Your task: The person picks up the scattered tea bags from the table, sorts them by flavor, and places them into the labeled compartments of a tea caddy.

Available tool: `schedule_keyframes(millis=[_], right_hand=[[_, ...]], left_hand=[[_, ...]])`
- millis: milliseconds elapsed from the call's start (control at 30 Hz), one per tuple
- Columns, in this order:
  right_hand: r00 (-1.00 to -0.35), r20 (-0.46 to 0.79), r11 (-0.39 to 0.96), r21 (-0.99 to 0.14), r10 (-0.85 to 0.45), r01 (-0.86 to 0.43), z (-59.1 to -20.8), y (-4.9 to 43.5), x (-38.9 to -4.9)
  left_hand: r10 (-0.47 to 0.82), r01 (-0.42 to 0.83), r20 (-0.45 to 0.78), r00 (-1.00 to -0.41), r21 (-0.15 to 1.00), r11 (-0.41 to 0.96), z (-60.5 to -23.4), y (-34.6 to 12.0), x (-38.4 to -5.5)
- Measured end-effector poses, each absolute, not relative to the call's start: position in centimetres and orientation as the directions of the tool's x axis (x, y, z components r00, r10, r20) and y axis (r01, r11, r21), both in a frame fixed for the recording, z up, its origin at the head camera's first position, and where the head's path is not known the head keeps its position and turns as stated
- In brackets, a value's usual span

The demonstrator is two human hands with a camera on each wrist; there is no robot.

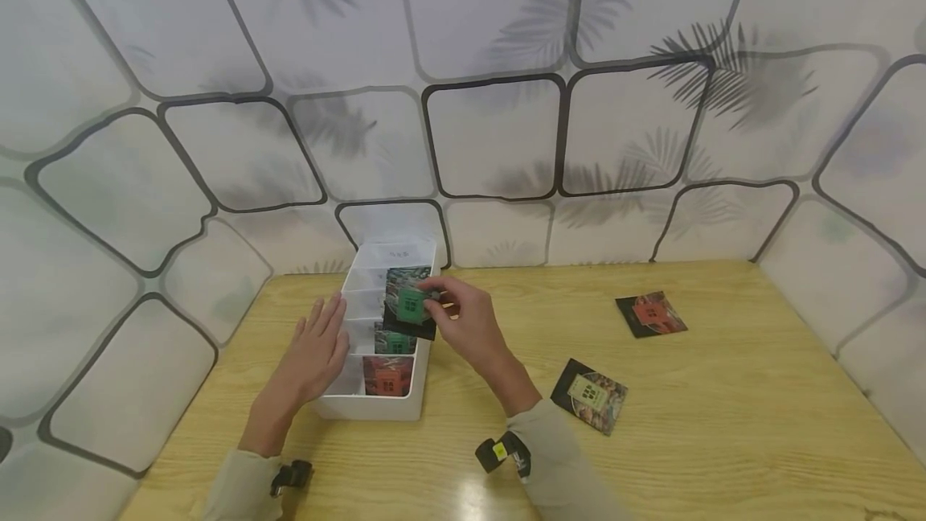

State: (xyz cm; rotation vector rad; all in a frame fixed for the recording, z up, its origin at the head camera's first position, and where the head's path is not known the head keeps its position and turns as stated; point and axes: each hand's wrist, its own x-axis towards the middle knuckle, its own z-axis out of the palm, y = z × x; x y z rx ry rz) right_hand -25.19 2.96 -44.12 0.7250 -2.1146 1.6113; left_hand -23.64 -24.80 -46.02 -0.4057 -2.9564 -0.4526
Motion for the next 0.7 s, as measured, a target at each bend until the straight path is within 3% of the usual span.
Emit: schedule_keyframes(millis=[700], right_hand=[[-0.77, 0.608, 0.17, -0.753, -0.191, -0.636, -45.6, -0.4, -24.7]], left_hand=[[0.25, 0.299, 0.2, -0.948, 0.279, 0.913, -46.2, -24.8, -23.5]])
